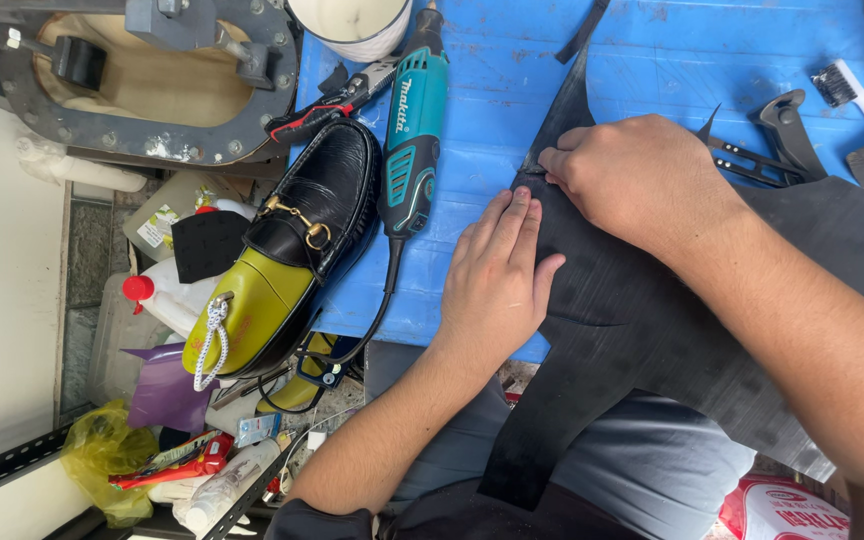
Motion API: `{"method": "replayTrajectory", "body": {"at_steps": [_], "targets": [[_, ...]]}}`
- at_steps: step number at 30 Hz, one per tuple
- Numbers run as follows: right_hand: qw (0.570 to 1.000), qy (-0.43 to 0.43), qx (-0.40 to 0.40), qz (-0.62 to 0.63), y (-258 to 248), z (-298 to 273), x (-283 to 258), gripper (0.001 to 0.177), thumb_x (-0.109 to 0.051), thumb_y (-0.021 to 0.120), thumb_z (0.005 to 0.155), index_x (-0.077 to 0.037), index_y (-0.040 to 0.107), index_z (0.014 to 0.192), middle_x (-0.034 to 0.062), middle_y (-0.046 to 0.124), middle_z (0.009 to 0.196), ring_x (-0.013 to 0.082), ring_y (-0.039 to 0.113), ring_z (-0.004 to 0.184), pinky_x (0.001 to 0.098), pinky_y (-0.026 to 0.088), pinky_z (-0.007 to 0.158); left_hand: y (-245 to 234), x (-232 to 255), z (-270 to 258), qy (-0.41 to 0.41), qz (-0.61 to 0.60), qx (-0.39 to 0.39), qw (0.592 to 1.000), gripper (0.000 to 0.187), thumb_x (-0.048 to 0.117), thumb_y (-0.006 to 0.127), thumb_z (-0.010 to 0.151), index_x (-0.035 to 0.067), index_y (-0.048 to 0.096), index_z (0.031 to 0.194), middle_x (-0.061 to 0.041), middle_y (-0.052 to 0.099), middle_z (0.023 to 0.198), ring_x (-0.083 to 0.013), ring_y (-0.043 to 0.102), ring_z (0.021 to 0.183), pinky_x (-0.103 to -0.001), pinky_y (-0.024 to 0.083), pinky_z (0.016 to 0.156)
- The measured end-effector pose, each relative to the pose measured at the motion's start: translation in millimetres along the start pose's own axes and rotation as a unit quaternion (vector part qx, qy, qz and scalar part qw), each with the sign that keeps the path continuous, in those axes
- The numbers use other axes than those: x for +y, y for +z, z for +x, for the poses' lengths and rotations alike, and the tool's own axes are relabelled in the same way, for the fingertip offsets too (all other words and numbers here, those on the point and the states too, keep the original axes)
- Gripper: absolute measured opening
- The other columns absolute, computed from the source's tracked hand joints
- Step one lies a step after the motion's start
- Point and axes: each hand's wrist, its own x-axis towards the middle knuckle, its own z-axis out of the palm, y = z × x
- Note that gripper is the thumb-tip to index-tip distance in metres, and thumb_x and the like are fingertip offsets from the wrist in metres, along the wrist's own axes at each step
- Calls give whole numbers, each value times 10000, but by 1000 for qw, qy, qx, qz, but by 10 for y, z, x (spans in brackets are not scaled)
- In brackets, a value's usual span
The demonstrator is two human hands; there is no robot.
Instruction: The person retrieves a sheet of black material and a shoe from a shelf. They place the shoe on the material, trace its outline with a pen, and then use a utility knife to cut out the traced shape. Finally, they use a ruler to trim the edges of the cut piece.
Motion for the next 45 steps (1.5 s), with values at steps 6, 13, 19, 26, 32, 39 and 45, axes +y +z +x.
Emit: {"method": "replayTrajectory", "body": {"at_steps": [6,13,19,26,32,39,45], "targets": [[999,-8,1,-31,21,-25,1,251,-179,636,898,-150,772,1108,25,720,846,241,730,732,373,582,571,-2,41,28,-11,31,-7,999,542,294,666,968,-91,603,1344,-229,569,1435,-364,534,1362,-496,423,1121],[999,8,1,-37,41,-88,14,242,-175,633,916,-153,766,1117,26,718,845,234,727,720,365,574,549,-42,47,43,-8,36,-4,999,530,305,656,980,-78,610,1343,-219,575,1435,-369,535,1350,-518,400,1137],[1000,13,5,-28,25,-139,30,245,-167,632,913,-156,773,1114,18,740,899,242,736,768,379,585,592,-39,33,25,-10,28,-5,1000,521,304,650,989,-79,609,1341,-226,577,1440,-375,534,1357,-504,412,1141],[999,29,9,-14,24,-200,43,265,-155,623,933,-154,779,1147,18,759,945,251,741,768,389,591,594,-51,40,33,-8,27,-4,1000,527,306,659,991,-83,610,1342,-228,586,1427,-385,552,1337,-503,423,1132],[999,37,4,-7,-15,-286,100,264,-194,622,963,-157,768,1179,27,759,935,266,738,739,395,590,594,-44,32,42,-8,26,-4,1000,532,319,661,990,-78,615,1341,-221,589,1428,-382,555,1334,-507,422,1136],[998,60,-5,7,-11,-373,126,228,-238,632,987,-141,767,1144,41,753,903,275,733,735,401,587,595,-44,32,33,-11,31,-9,999,528,329,660,992,-62,615,1344,-209,588,1431,-377,550,1335,-525,412,1144],[998,64,-3,-9,11,-467,196,245,-268,638,972,-135,762,1136,40,762,926,281,736,758,402,593,636,-48,30,33,-11,26,-5,1000,588,391,680,984,-53,612,1365,-194,584,1439,-367,543,1353,-538,405,1160]]}}
